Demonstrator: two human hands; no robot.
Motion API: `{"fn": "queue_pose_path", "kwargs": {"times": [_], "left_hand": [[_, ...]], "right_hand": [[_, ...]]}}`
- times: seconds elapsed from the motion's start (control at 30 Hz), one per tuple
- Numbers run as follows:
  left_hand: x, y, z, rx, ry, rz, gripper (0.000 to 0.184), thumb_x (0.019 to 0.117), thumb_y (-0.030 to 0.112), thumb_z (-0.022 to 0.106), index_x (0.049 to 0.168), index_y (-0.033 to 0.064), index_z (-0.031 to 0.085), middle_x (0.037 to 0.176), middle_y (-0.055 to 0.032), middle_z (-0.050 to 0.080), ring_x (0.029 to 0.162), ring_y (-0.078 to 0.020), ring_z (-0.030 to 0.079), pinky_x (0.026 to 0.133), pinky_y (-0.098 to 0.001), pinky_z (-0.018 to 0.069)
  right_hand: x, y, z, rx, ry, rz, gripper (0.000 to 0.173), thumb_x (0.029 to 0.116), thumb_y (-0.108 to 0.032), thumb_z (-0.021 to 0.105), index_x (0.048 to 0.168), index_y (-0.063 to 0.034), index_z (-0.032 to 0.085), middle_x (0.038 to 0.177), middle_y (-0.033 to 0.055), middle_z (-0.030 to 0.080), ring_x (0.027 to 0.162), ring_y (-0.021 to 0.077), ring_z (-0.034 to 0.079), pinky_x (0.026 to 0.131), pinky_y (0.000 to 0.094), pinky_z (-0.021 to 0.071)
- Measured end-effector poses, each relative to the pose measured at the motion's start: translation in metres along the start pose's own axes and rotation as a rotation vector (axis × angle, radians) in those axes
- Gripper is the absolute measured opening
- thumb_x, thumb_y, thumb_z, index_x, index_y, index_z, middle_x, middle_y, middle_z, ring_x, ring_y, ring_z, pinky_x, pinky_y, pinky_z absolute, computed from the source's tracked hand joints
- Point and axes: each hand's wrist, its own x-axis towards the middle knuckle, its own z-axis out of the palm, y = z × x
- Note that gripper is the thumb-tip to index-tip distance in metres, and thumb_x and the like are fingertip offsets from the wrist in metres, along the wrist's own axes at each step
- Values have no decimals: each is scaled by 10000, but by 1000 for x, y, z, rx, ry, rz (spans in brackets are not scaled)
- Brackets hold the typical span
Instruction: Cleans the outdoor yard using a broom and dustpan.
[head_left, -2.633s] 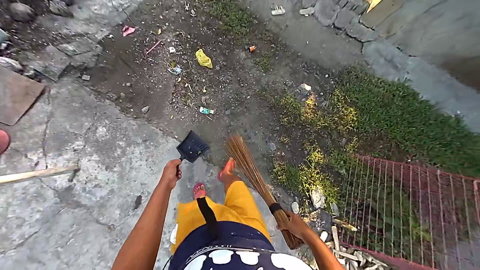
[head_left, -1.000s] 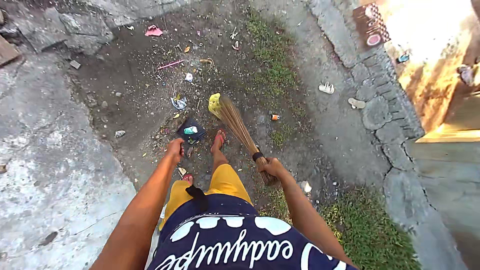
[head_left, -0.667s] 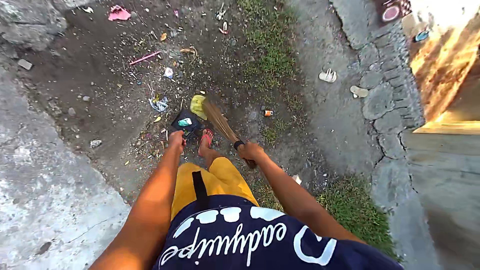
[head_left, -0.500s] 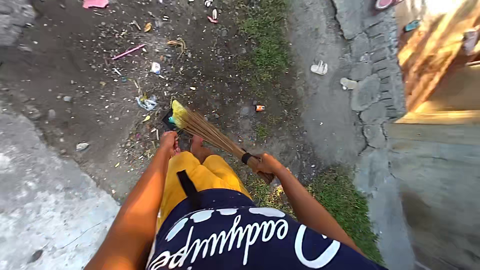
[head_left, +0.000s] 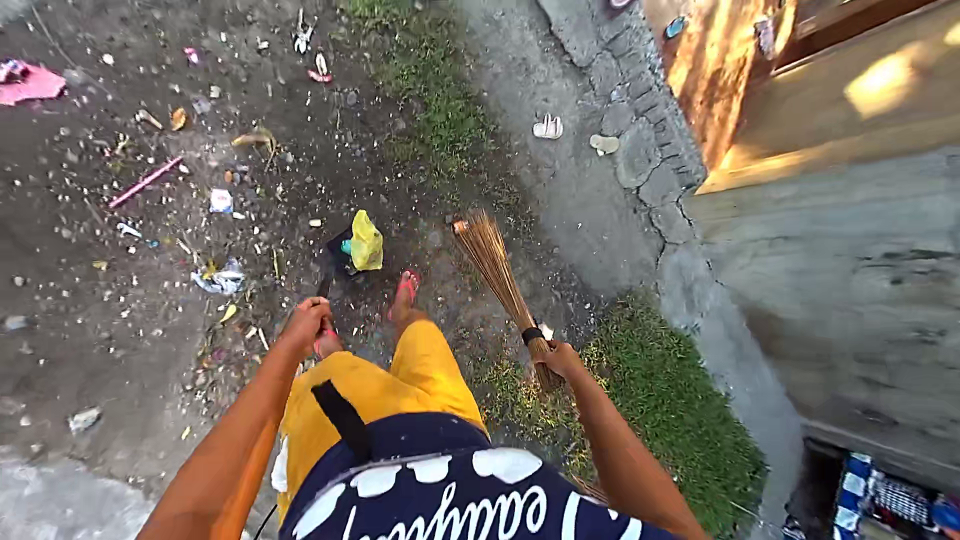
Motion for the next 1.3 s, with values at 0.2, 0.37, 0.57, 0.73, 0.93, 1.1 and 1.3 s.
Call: {"fn": "queue_pose_path", "kwargs": {"times": [0.2, 0.37, 0.57, 0.73, 0.93, 1.1, 1.3], "left_hand": [[57, 45, 83, -25, 69, -51, 216, 1036, 156, 549, 1243, 95, 540, 797, -17, 508, 585, -95, 488, 553, -252, 461], [88, 71, 143, 106, 108, -111, 320, 1046, 244, 551, 1329, 94, 530, 862, -54, 513, 643, -131, 491, 612, -308, 472], [113, 102, 177, 78, 166, -188, 389, 1060, 238, 521, 1419, 100, 467, 920, -100, 541, 681, -164, 524, 659, -340, 504], [113, 117, 175, -138, 205, -259, 585, 1046, 367, 556, 1547, 165, 333, 1083, -158, 569, 826, -227, 582, 756, -391, 527], [115, 120, 180, -201, 214, -385, 266, 1054, 277, 519, 1242, 90, 545, 805, -18, 512, 586, -85, 491, 555, -218, 464], [94, 91, 152, -346, 179, -328, 95, 1034, 206, 508, 1017, 117, 536, 691, 22, 435, 486, -62, 382, 442, -195, 365], [0, -4, 89, -749, 255, -217, 106, 1028, 211, 493, 969, 130, 528, 689, 28, 483, 478, -48, 421, 437, -184, 388]], "right_hand": [[131, -71, -27, -318, 28, 121, 692, 820, -364, 796, 1360, 11, 577, 1359, 242, 608, 1289, 383, 582, 1049, 599, 473], [164, -72, -81, -553, -183, -133, 670, 829, -357, 816, 1392, -72, 590, 1332, 262, 619, 1266, 446, 579, 1046, 669, 446], [137, -29, -182, -480, -243, -276, 822, 761, -331, 893, 1498, -261, 537, 1283, 203, 672, 1205, 416, 624, 1027, 661, 464], [149, -92, -162, -466, -199, -287, 724, 808, -347, 836, 1461, -191, 564, 1244, 230, 677, 1164, 442, 638, 983, 687, 479], [154, -179, -63, -489, -363, -383, 589, 785, -381, 819, 1252, -54, 672, 1209, 217, 680, 1155, 391, 642, 991, 630, 497], [111, -197, -53, -773, -505, -502, 647, 778, -394, 836, 1334, -122, 648, 1230, 211, 678, 1173, 397, 638, 996, 648, 490], [63, -235, -112, -1060, -411, -604, 718, 790, -432, 832, 1419, -181, 592, 1250, 203, 676, 1170, 402, 640, 995, 654, 488]]}}
